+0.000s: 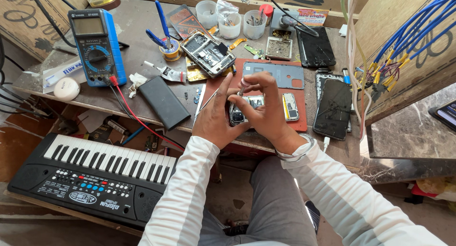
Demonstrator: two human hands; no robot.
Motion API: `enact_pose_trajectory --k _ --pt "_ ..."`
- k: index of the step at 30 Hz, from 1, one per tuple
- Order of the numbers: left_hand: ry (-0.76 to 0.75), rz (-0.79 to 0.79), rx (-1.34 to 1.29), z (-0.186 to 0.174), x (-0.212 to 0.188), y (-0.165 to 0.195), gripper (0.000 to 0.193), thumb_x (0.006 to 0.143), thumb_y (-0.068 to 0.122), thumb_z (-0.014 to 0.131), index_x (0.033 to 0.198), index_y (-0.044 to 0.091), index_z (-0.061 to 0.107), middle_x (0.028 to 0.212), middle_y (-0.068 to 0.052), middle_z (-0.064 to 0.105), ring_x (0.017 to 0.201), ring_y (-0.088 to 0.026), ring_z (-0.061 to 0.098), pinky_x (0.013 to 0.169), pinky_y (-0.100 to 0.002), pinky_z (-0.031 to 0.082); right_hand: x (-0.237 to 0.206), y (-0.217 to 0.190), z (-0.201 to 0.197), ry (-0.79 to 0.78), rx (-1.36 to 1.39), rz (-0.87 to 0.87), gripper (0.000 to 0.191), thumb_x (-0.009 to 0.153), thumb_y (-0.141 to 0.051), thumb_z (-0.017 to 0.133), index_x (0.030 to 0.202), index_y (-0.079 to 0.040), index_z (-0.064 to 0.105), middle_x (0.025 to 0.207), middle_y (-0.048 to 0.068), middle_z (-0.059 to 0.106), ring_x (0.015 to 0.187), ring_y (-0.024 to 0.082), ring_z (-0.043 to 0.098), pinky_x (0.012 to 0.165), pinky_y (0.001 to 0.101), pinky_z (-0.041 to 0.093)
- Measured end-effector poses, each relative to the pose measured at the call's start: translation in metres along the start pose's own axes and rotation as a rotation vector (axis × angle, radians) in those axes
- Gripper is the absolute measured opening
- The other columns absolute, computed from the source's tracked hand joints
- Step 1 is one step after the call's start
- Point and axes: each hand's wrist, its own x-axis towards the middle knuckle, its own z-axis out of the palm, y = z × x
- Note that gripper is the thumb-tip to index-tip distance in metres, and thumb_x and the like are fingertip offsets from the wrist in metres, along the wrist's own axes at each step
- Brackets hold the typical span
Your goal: The person works at a cluttered repair bench, first handling a smartphone and its charging cable, then prying open the phone's back cover and lifting out the battery. They then use a screwdriver to unscrew components from the opened phone body on the work mat.
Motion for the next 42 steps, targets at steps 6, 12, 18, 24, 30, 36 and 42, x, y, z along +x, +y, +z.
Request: enact_pose_trajectory --k 6,12,18,24,30,36,42 --pt "0.014 0.008 -0.011 0.001 0.0 0.0 0.121 0.068 0.027 0.095 0.162 0.013 0.019 0.134 -0.009 0.067 0.12 -0.032 0.067 0.097 -0.042 0.056 -0.002 -0.001 -0.001 -0.073 0.095 0.018 0.041 0.099 0.0 0.066 0.134 -0.004 0.045 0.121 0.009 0.061 0.113 0.019 0.065 0.101 0.033 0.054" --pt "0.016 0.031 -0.009 -0.001 0.0 0.0 0.121 0.07 0.026 0.095 0.162 0.013 0.018 0.136 -0.01 0.067 0.121 -0.033 0.067 0.097 -0.043 0.056 -0.003 0.004 0.001 -0.044 0.033 0.075 0.055 0.096 0.003 0.075 0.14 -0.007 0.044 0.12 0.007 0.063 0.107 0.017 0.068 0.098 0.0314 0.058" --pt "-0.007 -0.067 0.002 0.002 0.0 -0.001 0.119 0.069 0.029 0.094 0.162 0.014 0.021 0.129 -0.009 0.068 0.117 -0.031 0.069 0.094 -0.042 0.057 -0.003 0.004 0.0 -0.063 -0.006 0.046 0.065 0.093 0.011 0.076 0.143 -0.008 0.039 0.124 0.012 0.058 0.112 0.02 0.066 0.097 0.0329 0.059" --pt "0.035 0.062 0.02 0.0 0.0 -0.001 0.119 0.072 0.03 0.095 0.162 0.012 0.02 0.137 -0.012 0.066 0.121 -0.033 0.067 0.097 -0.043 0.056 -0.001 0.003 -0.003 -0.109 0.136 0.108 0.066 0.098 0.017 0.062 0.148 -0.013 0.033 0.127 0.012 0.062 0.118 0.02 0.069 0.1 0.0329 0.06" --pt "0.022 -0.017 0.007 0.001 0.0 0.0 0.127 0.066 0.038 0.097 0.163 0.013 0.017 0.127 -0.007 0.069 0.114 -0.031 0.069 0.094 -0.043 0.056 0.0 0.007 -0.004 -0.039 0.169 0.137 0.066 0.1 0.018 0.058 0.15 -0.014 0.03 0.131 0.013 0.06 0.121 0.021 0.067 0.1 0.0333 0.059" --pt "0.028 -0.033 0.008 0.002 -0.001 0.0 0.129 0.066 0.037 0.098 0.163 0.014 0.016 0.125 -0.008 0.07 0.112 -0.031 0.07 0.092 -0.042 0.057 0.0 0.011 -0.004 -0.069 0.127 0.146 0.064 0.1 0.018 0.057 0.15 -0.013 0.032 0.131 0.014 0.061 0.122 0.022 0.067 0.103 0.0343 0.058" --pt "0.028 -0.02 -0.005 0.003 0.0 -0.002 0.127 0.068 0.034 0.097 0.164 0.014 0.016 0.126 -0.009 0.069 0.114 -0.031 0.069 0.094 -0.042 0.057 0.0 0.008 -0.004 -0.077 0.114 0.155 0.063 0.099 0.016 0.056 0.151 -0.012 0.033 0.132 0.013 0.061 0.122 0.021 0.067 0.103 0.034 0.058"
